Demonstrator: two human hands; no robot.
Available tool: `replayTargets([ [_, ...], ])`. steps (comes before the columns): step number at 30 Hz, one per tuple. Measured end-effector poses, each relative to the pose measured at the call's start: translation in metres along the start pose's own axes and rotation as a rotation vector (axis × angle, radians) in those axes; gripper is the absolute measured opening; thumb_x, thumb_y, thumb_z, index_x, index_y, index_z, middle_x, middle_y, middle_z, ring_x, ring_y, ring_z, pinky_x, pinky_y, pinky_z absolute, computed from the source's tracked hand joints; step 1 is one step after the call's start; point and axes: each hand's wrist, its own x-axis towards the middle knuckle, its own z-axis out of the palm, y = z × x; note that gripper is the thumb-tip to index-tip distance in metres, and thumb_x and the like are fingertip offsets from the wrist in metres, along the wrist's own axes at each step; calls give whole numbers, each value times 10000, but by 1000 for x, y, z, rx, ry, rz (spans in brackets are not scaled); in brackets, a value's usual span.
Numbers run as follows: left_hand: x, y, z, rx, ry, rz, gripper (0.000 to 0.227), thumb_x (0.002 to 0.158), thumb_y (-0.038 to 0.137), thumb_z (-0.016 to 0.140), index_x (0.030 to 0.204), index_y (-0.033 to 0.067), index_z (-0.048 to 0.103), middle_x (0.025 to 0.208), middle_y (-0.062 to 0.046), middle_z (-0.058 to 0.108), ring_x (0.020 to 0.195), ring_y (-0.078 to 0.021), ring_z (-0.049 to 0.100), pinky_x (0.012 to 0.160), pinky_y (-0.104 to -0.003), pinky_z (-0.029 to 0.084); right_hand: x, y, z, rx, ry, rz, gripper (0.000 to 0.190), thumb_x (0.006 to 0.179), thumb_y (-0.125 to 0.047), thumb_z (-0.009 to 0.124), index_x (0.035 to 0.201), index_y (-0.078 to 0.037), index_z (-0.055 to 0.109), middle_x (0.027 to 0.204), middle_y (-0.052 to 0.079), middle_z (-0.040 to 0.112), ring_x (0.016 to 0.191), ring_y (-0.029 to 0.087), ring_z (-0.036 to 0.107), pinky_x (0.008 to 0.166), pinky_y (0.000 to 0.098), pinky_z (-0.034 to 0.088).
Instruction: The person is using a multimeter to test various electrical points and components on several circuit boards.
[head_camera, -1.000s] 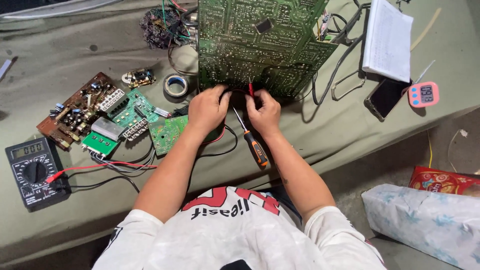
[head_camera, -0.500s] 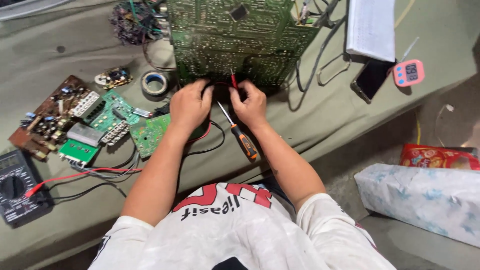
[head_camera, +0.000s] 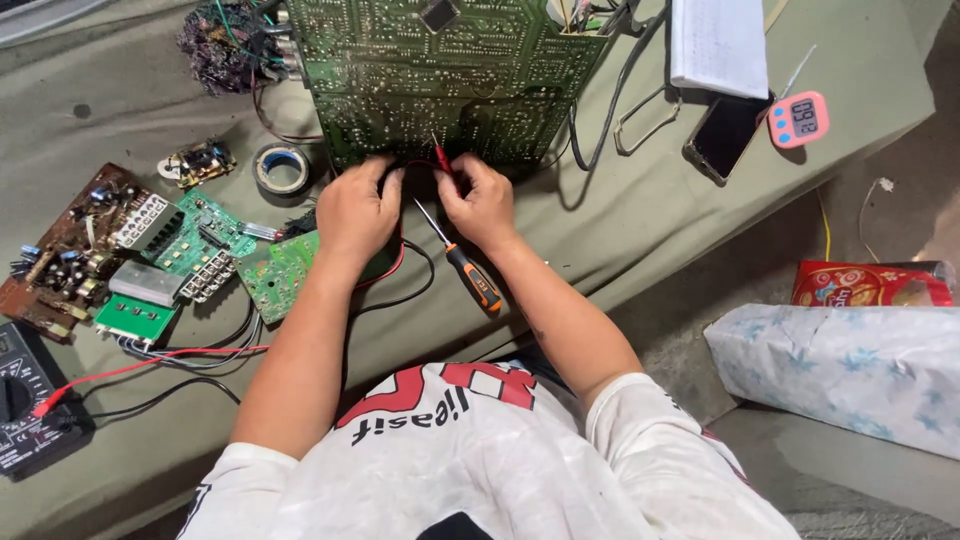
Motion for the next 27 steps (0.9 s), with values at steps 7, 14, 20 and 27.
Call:
replayTargets([
  [7, 0, -3, 3, -23, 16, -9, 236, 1053, 367, 619, 1146, 187, 741, 878, -145, 727, 884, -387, 729, 738, -503, 586, 0, 2, -1, 14, 23, 14, 163, 820, -286, 813, 890, -173, 719, 675, 103, 680, 659, 336, 713, 545, 397, 543],
  [14, 0, 0, -1, -21, 1, -26, 235, 1033, 351, 629, 1116, 168, 751, 845, -171, 725, 846, -418, 727, 708, -532, 580, 0, 0, -2, -20, -24, -12, 169, 830, -288, 794, 901, -158, 714, 692, 114, 690, 674, 354, 718, 557, 418, 559],
  [20, 0, 1, 1, -25, 20, -29, 250, 1030, 365, 630, 1100, 161, 758, 826, -153, 728, 825, -405, 736, 700, -502, 585, -1, -1, -5, -13, -37, -16, 162, 840, -285, 787, 905, -155, 714, 693, 119, 690, 672, 353, 718, 557, 417, 555],
  [27, 1, 5, -3, -53, 52, -25, 233, 1018, 344, 621, 1113, 171, 744, 852, -164, 736, 864, -397, 736, 738, -514, 585, 1, 1, -1, -46, -49, -63, 183, 829, -259, 807, 913, -118, 725, 675, 138, 690, 653, 374, 713, 543, 439, 554],
])
